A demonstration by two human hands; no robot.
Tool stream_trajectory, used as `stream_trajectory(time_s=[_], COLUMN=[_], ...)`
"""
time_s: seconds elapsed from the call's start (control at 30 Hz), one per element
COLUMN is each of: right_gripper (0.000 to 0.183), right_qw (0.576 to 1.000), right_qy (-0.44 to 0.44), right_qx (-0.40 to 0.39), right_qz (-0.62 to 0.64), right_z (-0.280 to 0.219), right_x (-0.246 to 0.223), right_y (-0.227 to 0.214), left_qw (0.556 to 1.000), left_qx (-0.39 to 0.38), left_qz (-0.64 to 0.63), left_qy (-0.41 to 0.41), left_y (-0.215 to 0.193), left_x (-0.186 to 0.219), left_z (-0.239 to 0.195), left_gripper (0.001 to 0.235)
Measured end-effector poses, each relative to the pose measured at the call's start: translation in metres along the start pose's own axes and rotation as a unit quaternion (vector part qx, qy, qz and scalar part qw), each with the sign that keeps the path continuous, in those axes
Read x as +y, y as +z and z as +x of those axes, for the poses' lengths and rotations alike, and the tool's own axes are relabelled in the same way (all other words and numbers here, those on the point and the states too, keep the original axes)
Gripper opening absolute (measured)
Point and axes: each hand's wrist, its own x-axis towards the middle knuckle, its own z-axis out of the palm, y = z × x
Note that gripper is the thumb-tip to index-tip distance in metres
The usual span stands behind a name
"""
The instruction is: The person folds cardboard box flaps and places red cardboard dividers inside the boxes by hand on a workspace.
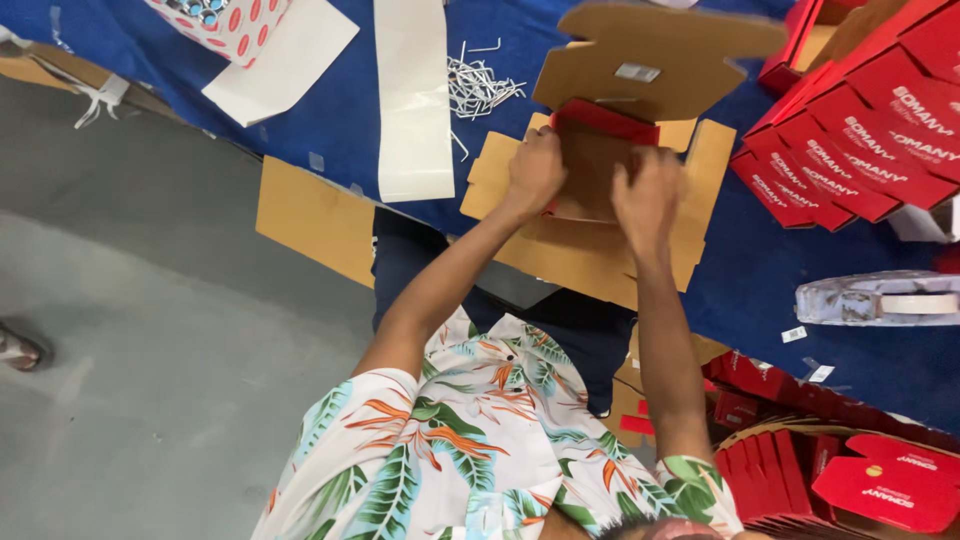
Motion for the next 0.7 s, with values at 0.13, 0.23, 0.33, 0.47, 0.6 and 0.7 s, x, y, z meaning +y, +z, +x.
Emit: stream_trajectory(time_s=[0.13,0.23,0.33,0.47,0.6,0.7], right_gripper=[0.026,0.022,0.022,0.027,0.027,0.046], right_qw=[0.996,0.992,0.987,0.993,0.982,0.989], right_qy=[0.080,0.111,0.120,0.116,0.176,0.016], right_qx=[-0.022,-0.050,-0.102,-0.005,-0.027,0.144], right_qz=[-0.044,-0.030,-0.024,0.012,-0.059,0.016], right_z=[-0.023,-0.032,-0.036,-0.024,0.011,0.032], right_x=[0.039,0.068,0.071,0.040,0.014,-0.013], right_y=[0.006,0.033,0.050,0.016,-0.086,-0.173], left_qw=[0.995,0.958,0.930,0.944,0.987,0.941], left_qx=[0.010,0.111,0.078,0.083,-0.069,-0.128], left_qz=[0.095,0.216,0.340,0.304,-0.068,-0.285], left_qy=[0.033,0.154,0.118,0.101,0.125,0.128], left_y=[0.037,0.055,0.058,0.025,-0.059,-0.134], left_x=[-0.001,-0.004,0.001,0.029,0.065,0.110], left_z=[0.007,0.015,0.018,0.036,0.048,0.049], left_gripper=[0.027,0.036,0.030,0.015,0.046,0.063])
